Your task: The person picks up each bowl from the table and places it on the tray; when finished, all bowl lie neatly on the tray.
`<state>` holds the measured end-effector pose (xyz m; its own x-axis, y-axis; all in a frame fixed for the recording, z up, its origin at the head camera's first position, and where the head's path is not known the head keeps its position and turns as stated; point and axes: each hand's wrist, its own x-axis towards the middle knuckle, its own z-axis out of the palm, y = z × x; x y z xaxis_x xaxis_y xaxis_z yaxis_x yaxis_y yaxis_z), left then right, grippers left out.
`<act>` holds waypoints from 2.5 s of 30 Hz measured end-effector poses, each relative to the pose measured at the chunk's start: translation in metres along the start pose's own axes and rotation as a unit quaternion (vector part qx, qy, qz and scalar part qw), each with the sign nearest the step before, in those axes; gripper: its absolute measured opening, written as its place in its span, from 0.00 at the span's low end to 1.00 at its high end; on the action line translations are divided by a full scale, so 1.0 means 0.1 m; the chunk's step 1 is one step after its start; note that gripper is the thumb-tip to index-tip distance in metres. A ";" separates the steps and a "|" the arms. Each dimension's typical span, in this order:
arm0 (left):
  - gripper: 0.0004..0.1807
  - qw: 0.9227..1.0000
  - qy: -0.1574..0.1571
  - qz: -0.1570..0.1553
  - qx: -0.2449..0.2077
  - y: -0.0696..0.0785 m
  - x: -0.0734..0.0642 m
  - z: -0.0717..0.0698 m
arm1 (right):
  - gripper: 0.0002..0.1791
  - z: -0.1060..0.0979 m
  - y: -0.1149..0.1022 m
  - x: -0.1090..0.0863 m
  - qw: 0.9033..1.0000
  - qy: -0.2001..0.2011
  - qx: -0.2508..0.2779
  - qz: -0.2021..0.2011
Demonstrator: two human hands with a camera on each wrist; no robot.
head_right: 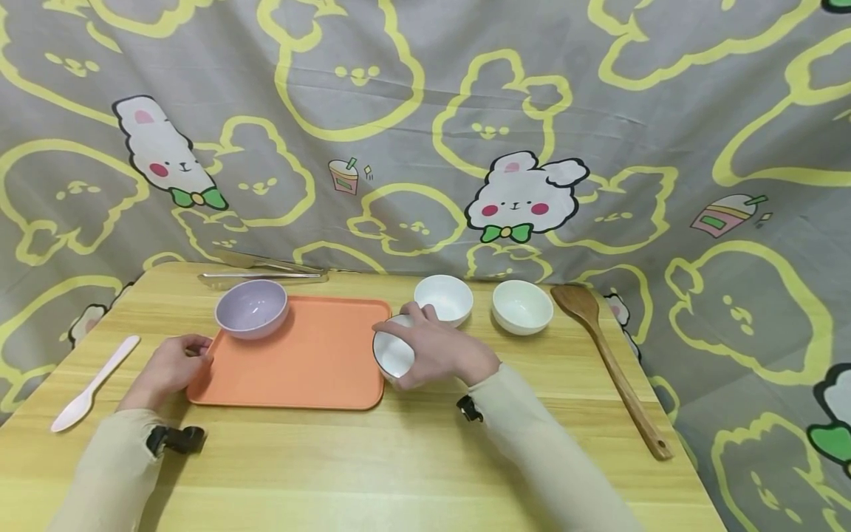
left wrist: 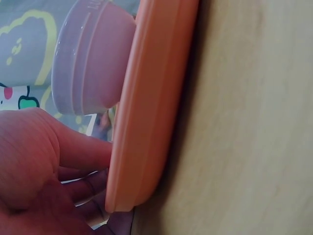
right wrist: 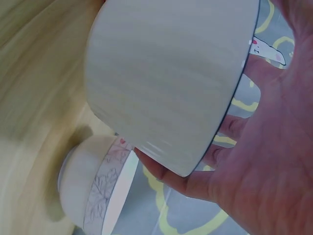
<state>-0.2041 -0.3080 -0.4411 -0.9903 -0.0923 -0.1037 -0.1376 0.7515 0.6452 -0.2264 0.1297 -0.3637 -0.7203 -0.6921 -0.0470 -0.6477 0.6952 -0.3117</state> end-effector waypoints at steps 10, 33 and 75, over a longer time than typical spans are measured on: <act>0.17 1.000 0.000 0.001 0.001 -0.02 0.00 0.01 | 0.41 0.01 -0.02 0.19 1.000 0.011 0.004 -0.015; 0.17 1.000 0.005 0.012 0.007 0.01 0.00 0.01 | 0.44 0.02 -0.04 0.83 0.999 -0.029 -0.015 -0.013; 0.15 0.999 0.017 0.031 0.019 -0.01 0.01 0.02 | 0.50 0.18 0.05 1.34 0.995 -0.067 0.047 0.057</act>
<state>-0.2052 -0.3077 -0.4431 -0.9970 -0.0663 -0.0393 -0.0764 0.7802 0.6209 -0.3220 0.0371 -0.3888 -0.7440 -0.6338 -0.2117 -0.5327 0.7539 -0.3846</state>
